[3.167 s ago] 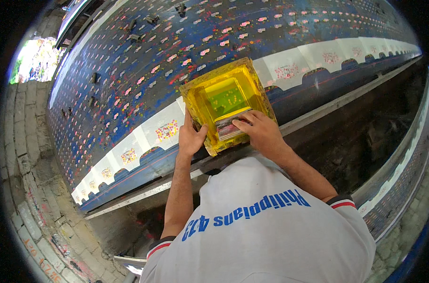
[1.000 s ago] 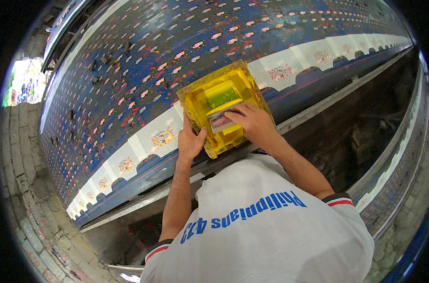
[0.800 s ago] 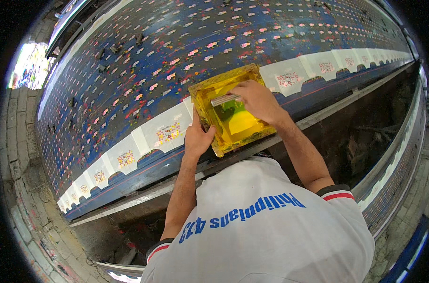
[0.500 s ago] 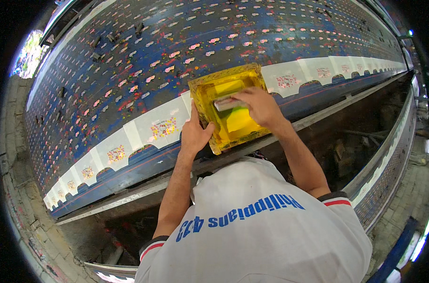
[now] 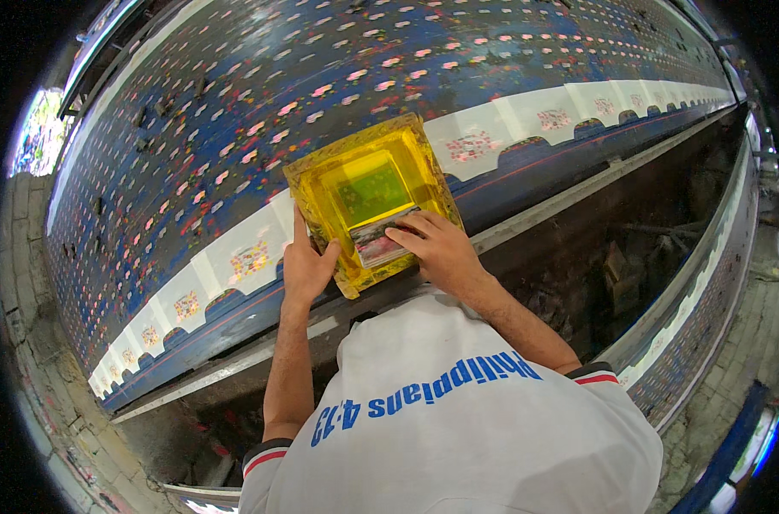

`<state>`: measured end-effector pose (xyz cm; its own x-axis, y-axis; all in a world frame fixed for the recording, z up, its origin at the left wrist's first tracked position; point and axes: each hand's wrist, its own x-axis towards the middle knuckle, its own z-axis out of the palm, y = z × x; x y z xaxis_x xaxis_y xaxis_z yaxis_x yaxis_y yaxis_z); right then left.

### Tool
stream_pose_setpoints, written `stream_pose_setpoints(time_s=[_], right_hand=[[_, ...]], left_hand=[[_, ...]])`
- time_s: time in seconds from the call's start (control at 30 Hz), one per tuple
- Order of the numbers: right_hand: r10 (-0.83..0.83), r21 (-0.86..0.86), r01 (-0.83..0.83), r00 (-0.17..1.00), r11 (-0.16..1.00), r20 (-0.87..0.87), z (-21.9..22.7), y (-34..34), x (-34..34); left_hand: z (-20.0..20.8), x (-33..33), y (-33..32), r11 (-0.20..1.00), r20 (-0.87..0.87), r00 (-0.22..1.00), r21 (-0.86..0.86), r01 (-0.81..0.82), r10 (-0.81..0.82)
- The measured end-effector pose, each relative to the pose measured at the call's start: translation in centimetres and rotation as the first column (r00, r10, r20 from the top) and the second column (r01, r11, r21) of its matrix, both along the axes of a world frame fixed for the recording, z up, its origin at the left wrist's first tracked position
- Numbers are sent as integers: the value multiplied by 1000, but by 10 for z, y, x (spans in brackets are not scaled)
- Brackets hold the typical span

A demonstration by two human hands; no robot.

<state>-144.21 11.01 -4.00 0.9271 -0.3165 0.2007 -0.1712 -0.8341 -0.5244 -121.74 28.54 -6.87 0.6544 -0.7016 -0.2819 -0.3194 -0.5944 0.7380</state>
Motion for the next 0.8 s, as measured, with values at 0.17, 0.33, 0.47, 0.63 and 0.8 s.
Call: stream_pose_setpoints(time_s=[0.17, 0.33, 0.47, 0.63, 0.8], right_hand=[[-29, -4, 30, 997, 1000, 66, -8, -74, -49], [-65, 13, 64, 994, 998, 84, -15, -150, -98], [-37, 11, 36, 994, 999, 104, -25, -170, -113], [-37, -15, 39, 991, 999, 129, -32, -176, -115], [-39, -9, 41, 992, 999, 123, -25, -182, -111]], left_hand=[[-13, -49, -76, 996, 40, 999, -93, 2, 2], [-18, -95, -162, 999, 42, 999, -40, 16, -15], [-42, -103, -177, 991, 46, 999, -134, 21, -15], [-32, -111, -186, 989, -95, 995, -142, -51, 37], [-38, -108, -185, 990, -33, 999, -137, -15, 11]])
